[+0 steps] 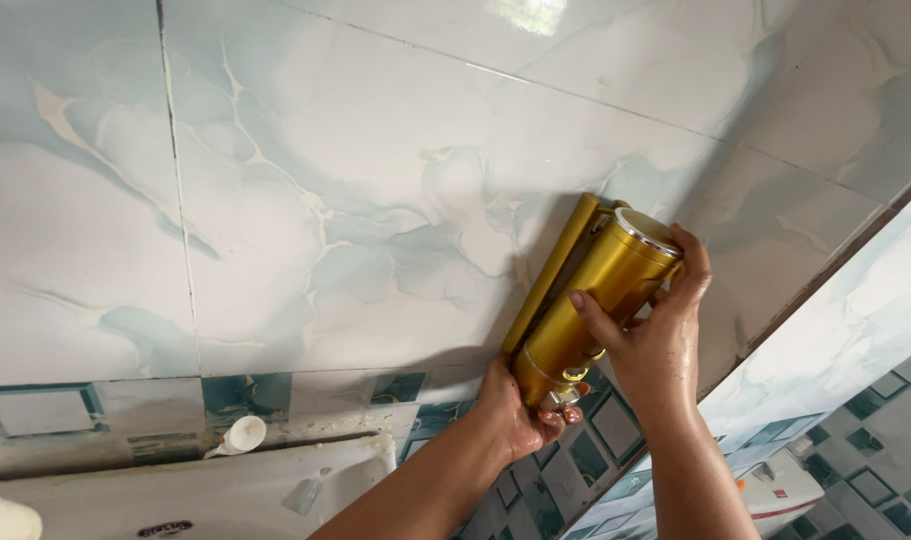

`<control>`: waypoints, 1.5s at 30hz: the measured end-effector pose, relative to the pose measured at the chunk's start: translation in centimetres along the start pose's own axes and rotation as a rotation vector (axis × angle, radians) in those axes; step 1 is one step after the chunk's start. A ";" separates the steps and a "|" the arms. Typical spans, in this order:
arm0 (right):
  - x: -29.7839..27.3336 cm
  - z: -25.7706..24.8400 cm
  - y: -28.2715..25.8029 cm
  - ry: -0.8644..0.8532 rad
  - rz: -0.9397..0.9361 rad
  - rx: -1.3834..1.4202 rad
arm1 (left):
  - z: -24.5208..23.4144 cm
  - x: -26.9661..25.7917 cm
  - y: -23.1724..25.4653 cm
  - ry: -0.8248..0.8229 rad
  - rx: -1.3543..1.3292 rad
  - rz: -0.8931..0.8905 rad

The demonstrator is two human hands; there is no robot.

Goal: The person fills a gold soap dispenser with liquid soap at a bathroom sink. They then mount the dispenser onto a wall bracket above the sink, adjusting it to ensure it is secure. Finally, they test the dispenser by pressing the pump to dispense soap into their hands.

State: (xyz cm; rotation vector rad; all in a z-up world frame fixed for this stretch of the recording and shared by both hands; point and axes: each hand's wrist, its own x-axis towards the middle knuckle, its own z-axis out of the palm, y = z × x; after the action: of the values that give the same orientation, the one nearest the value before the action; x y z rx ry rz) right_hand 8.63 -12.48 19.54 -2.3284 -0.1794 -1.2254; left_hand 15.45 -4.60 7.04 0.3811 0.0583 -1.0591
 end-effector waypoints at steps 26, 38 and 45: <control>2.7 -0.2 -1.2 0.020 0.020 -0.108 | 2.0 -0.2 -0.3 -0.020 -0.212 0.075; 2.9 0.5 -2.8 -0.070 0.166 -0.225 | 0.6 -0.1 -0.5 -0.007 -0.154 0.027; 2.3 0.7 -2.2 -0.039 0.101 -0.260 | 0.1 -0.9 -1.6 -0.032 -0.112 0.133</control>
State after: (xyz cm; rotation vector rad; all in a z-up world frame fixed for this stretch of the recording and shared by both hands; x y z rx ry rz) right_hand 9.70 -10.47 21.88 -2.5488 0.0895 -1.2162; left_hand 13.59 -4.54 6.94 0.2628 0.0625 -0.9262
